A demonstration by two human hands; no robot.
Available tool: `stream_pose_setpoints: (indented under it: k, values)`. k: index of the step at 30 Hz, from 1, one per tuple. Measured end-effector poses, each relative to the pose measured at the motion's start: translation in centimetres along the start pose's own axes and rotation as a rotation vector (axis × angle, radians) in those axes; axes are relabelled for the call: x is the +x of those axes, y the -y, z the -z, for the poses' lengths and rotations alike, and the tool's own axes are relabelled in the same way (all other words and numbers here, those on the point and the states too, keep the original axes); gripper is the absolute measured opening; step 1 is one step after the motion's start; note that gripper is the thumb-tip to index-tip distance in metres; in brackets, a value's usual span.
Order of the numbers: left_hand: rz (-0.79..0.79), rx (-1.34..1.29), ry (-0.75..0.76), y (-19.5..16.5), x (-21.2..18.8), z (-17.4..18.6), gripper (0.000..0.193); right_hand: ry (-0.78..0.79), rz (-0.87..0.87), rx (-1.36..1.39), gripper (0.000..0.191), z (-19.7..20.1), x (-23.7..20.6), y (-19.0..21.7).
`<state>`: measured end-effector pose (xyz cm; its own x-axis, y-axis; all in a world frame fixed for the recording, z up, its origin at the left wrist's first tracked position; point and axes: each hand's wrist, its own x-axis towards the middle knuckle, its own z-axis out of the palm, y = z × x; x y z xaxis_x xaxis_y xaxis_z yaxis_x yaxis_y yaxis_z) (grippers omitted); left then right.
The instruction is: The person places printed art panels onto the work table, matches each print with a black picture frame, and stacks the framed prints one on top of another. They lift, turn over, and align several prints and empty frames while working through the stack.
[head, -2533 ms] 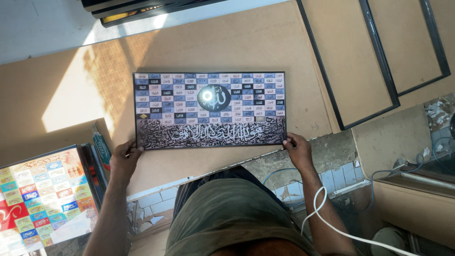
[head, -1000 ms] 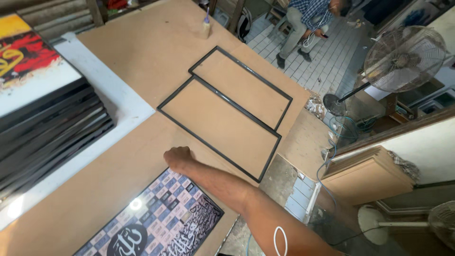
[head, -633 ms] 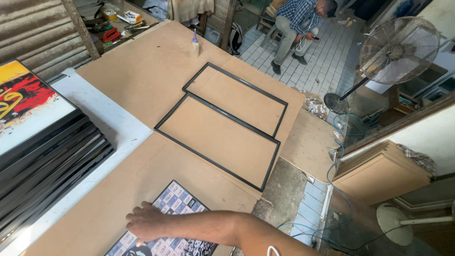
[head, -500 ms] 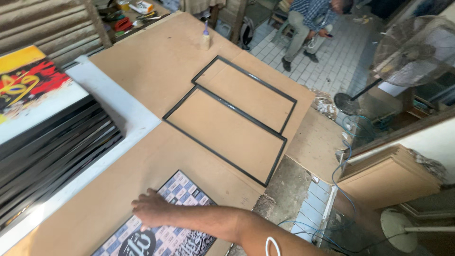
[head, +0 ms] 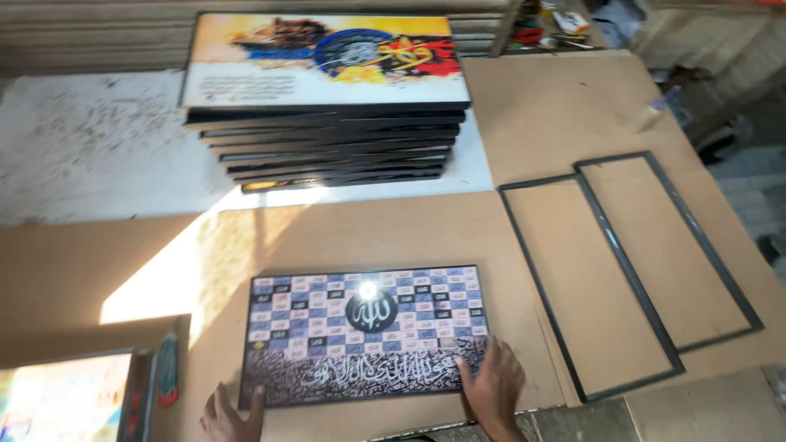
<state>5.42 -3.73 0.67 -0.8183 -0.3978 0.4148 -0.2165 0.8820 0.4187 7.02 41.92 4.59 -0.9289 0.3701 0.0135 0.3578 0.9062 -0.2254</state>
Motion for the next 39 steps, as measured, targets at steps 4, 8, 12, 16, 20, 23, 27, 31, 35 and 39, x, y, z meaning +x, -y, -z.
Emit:
stream_pose_setpoints:
  k: [4,8,12,16,20,23,27,31,35,39]
  values:
    - [0.082,-0.183,0.308,2.1,-1.3,2.1,0.070,0.205,-0.292,0.101,0.077,-3.4,-2.9,-4.0]
    - [0.616,-0.457,0.591,2.3,1.3,2.9,0.062,0.311,-0.399,0.483,0.053,-4.4,-1.7,-6.7]
    - [1.031,-1.046,0.849,3.8,5.3,5.4,0.049,0.384,-0.740,1.050,0.039,-2.8,0.7,-9.2]
    - [0.882,-0.987,0.841,1.8,8.7,8.8,0.045,0.362,-0.714,1.344,0.041,-0.7,1.9,-9.8]
    - [0.799,-1.151,0.710,-2.4,14.7,12.4,0.043,0.198,-0.472,1.555,0.041,3.1,4.4,-7.0]
    - [0.682,-1.240,0.633,-5.3,21.0,14.6,0.043,0.040,-0.229,1.549,0.038,8.6,8.8,-3.6]
    - [0.373,-1.302,0.549,-9.8,32.3,13.7,0.037,-0.055,0.018,1.438,0.038,16.2,20.5,2.7]
    - [0.321,-1.220,0.454,-14.0,43.2,10.0,0.036,-0.079,0.141,1.394,0.037,20.0,34.6,9.8]
    - [0.232,-1.057,0.495,-16.3,50.3,4.9,0.039,-0.029,0.186,1.303,0.036,19.0,45.9,14.1]
    - [0.281,-0.960,0.539,-16.6,53.2,-0.1,0.044,0.014,0.140,1.210,0.031,15.3,51.3,15.2]
